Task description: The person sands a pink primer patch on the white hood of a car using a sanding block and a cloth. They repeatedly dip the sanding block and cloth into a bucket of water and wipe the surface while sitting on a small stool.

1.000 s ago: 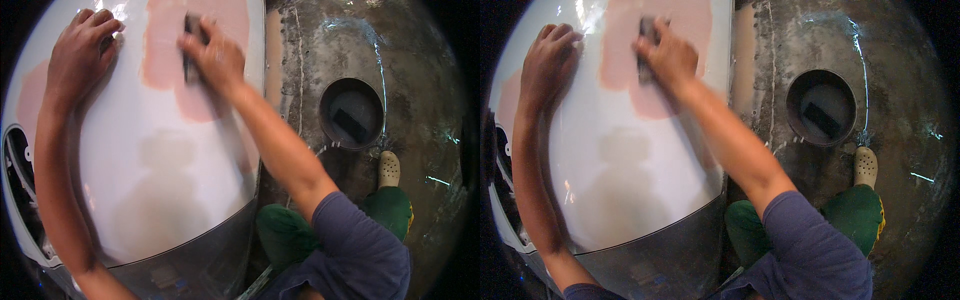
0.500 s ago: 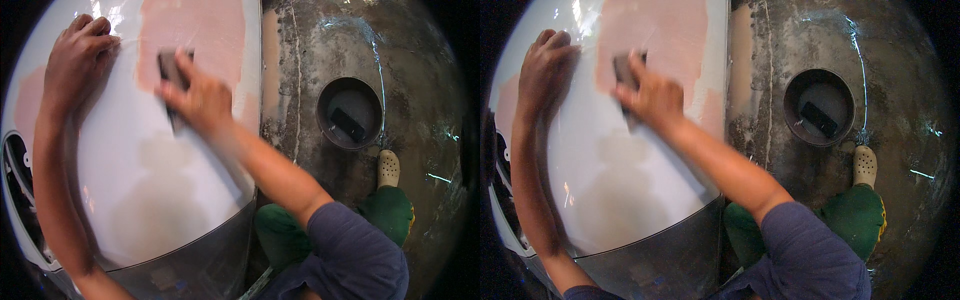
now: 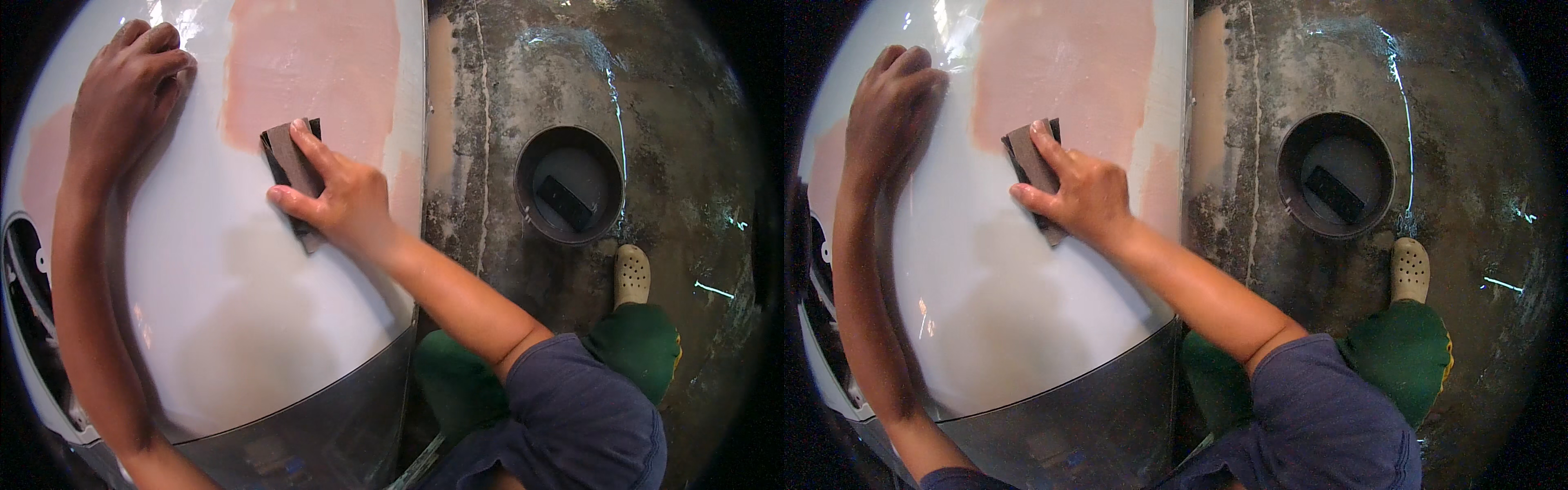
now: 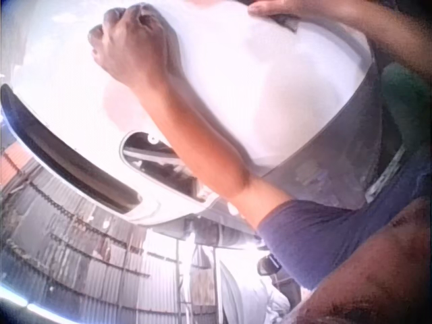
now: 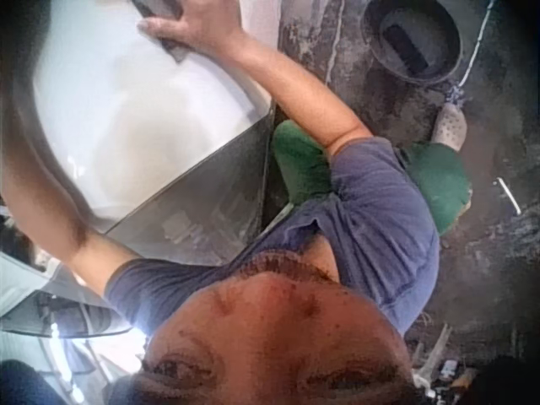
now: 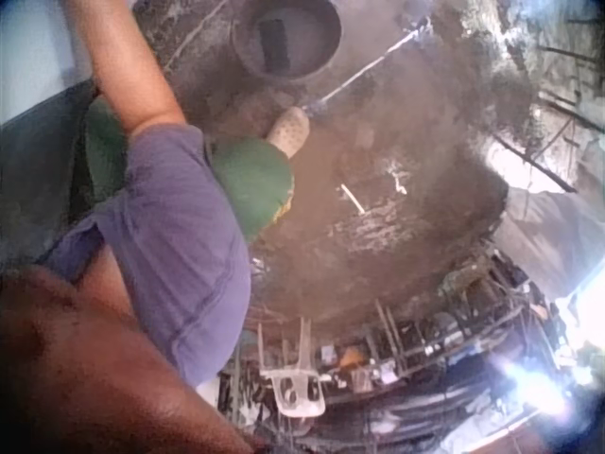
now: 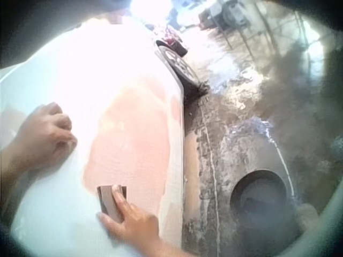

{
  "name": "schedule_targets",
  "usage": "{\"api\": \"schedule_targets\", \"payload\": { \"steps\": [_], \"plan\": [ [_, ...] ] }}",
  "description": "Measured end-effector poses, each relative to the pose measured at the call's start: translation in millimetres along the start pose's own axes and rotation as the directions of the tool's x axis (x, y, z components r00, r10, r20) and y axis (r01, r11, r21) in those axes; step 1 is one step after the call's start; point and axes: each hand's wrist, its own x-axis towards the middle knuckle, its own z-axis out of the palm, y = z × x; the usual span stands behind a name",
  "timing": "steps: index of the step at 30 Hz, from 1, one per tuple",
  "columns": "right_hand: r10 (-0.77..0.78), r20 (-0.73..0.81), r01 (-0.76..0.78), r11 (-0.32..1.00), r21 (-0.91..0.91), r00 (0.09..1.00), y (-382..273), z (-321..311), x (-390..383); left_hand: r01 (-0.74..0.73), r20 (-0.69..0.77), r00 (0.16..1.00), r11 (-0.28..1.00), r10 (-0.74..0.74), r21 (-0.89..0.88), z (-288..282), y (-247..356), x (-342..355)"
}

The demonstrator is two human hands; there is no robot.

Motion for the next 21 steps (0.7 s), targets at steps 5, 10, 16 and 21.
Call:
{"api": "schedule_targets", "payload": {
  "steps": [5, 10, 16, 21],
  "plan": [
    [0.163, -0.163, -0.182, 0.977, -0.106, 0.973, 36.5, -44.6, 119.9, -0.008, -0.041, 0.999, 1.000, 0.008, 0.003, -13.0, 12.4, 10.3],
    [0.090, -0.136, -0.098, 0.994, -0.053, 0.987, 23.4, -14.3, 72.3, 0.072, 0.089, 0.993, 0.996, -0.076, 0.050, -5.0, 6.1, 9.7],
    [0.019, -0.077, -0.026, 0.995, -0.099, 0.997, 36.4, -25.4, 52.9, 0.076, 0.060, 0.995, 0.996, -0.078, 0.039, -6.0, 11.7, -4.0],
    [0.190, -0.170, -0.202, 0.978, -0.055, 0.967, 44.3, -37.2, 114.0, 0.011, -0.048, 0.999, 1.000, -0.011, -0.007, -7.1, 8.8, 5.7]
  ]
}}
